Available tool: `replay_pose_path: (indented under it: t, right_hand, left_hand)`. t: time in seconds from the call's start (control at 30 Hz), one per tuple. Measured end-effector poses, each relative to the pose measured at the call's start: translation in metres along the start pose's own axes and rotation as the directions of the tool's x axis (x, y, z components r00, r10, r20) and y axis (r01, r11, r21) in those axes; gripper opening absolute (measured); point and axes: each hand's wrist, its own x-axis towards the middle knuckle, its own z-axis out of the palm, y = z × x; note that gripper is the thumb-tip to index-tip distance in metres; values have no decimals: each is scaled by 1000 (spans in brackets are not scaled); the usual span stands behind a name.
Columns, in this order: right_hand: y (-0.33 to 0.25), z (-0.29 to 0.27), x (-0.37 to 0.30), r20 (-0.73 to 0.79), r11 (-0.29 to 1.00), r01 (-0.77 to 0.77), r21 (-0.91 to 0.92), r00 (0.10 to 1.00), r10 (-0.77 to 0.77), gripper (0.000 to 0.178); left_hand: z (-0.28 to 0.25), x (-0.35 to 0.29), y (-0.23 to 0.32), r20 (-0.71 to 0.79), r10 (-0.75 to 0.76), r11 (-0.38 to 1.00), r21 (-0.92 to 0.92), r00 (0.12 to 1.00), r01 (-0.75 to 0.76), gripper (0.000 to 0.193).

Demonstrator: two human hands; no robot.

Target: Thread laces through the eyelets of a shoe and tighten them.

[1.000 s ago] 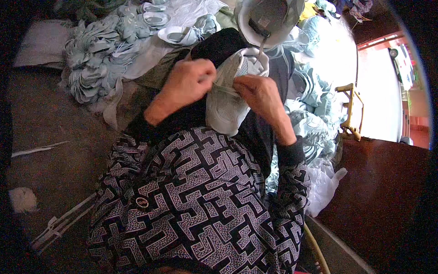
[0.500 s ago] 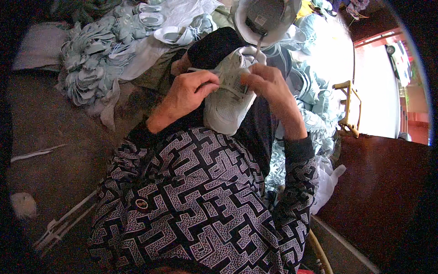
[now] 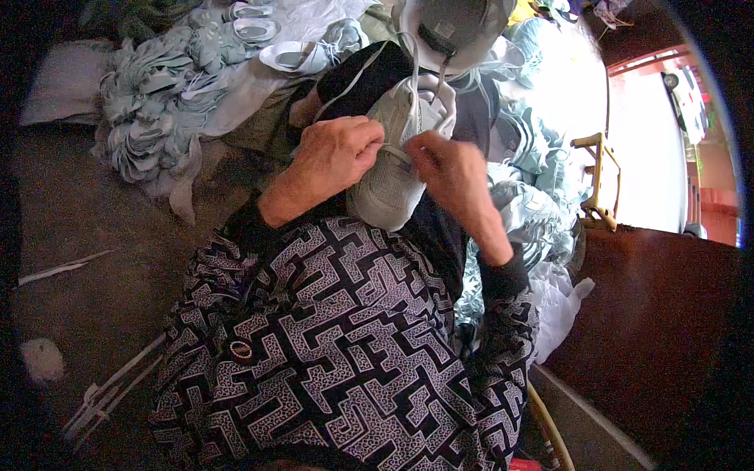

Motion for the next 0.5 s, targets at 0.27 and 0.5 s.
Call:
replay_pose_path:
  t: [0.27, 0.5]
  right_hand:
    - [-3, 28, 13, -94, 984, 66, -165, 992, -83, 14]
    - [1, 28, 13, -74, 994, 97, -50, 992, -100, 15]
  left_hand:
    - [-4, 11, 24, 119, 132, 889, 425, 984, -171, 6]
    - [-11, 15, -16, 203, 102, 992, 50, 974, -115, 25]
